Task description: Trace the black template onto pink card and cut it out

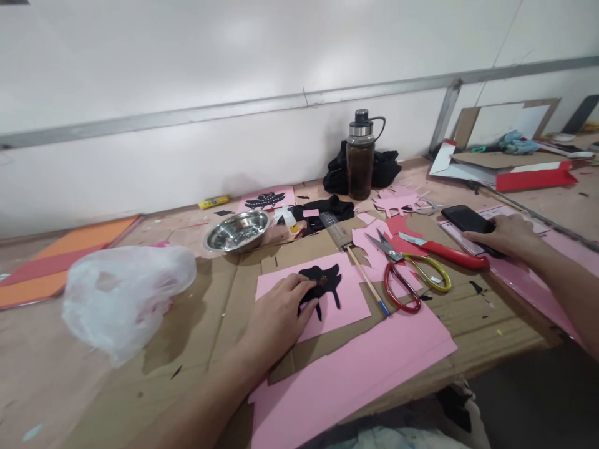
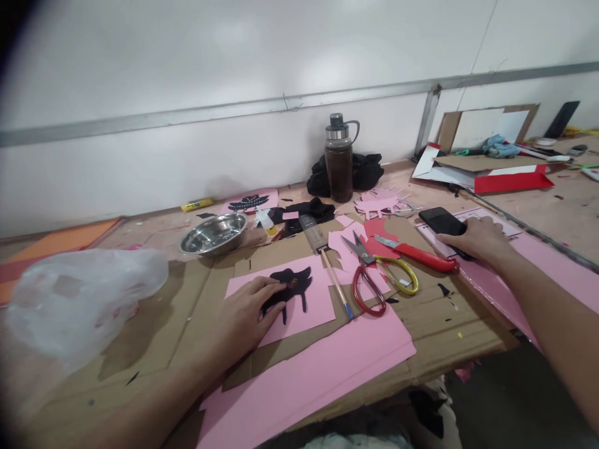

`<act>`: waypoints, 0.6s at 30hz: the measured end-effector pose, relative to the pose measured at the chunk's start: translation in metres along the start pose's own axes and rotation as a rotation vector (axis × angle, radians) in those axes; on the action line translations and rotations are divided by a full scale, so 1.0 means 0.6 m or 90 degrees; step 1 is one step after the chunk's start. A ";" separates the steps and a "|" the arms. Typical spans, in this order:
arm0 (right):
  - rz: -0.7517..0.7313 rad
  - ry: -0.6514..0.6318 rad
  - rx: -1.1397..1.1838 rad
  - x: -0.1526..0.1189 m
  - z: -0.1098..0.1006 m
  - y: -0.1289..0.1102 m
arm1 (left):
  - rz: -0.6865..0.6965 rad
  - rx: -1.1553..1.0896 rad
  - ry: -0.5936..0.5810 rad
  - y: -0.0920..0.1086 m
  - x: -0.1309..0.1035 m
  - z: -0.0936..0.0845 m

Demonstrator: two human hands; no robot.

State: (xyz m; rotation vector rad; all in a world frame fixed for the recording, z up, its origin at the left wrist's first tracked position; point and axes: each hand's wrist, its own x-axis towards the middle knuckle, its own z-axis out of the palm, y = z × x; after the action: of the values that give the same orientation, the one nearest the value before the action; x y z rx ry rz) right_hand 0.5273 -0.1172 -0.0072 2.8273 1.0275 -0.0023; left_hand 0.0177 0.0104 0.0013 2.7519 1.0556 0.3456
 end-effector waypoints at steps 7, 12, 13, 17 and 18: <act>0.033 -0.010 -0.020 0.008 0.002 0.001 | -0.004 -0.001 -0.011 0.006 -0.002 -0.007; 0.030 -0.002 -0.035 0.002 -0.002 -0.003 | -0.003 0.001 -0.008 0.001 -0.004 0.000; 0.029 0.001 -0.034 0.001 -0.003 -0.003 | -0.001 0.003 -0.006 0.000 -0.004 0.001; 0.030 -0.004 -0.035 0.000 -0.003 -0.003 | 0.001 0.012 0.001 -0.001 -0.001 0.003; 0.031 -0.006 -0.033 0.001 -0.002 -0.003 | 0.002 0.013 0.002 0.000 -0.001 0.002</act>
State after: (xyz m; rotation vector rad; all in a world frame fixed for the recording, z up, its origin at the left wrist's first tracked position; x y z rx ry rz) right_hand 0.5266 -0.1152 -0.0063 2.8015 0.9431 0.0159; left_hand 0.0175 0.0100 -0.0003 2.7720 1.0620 0.3410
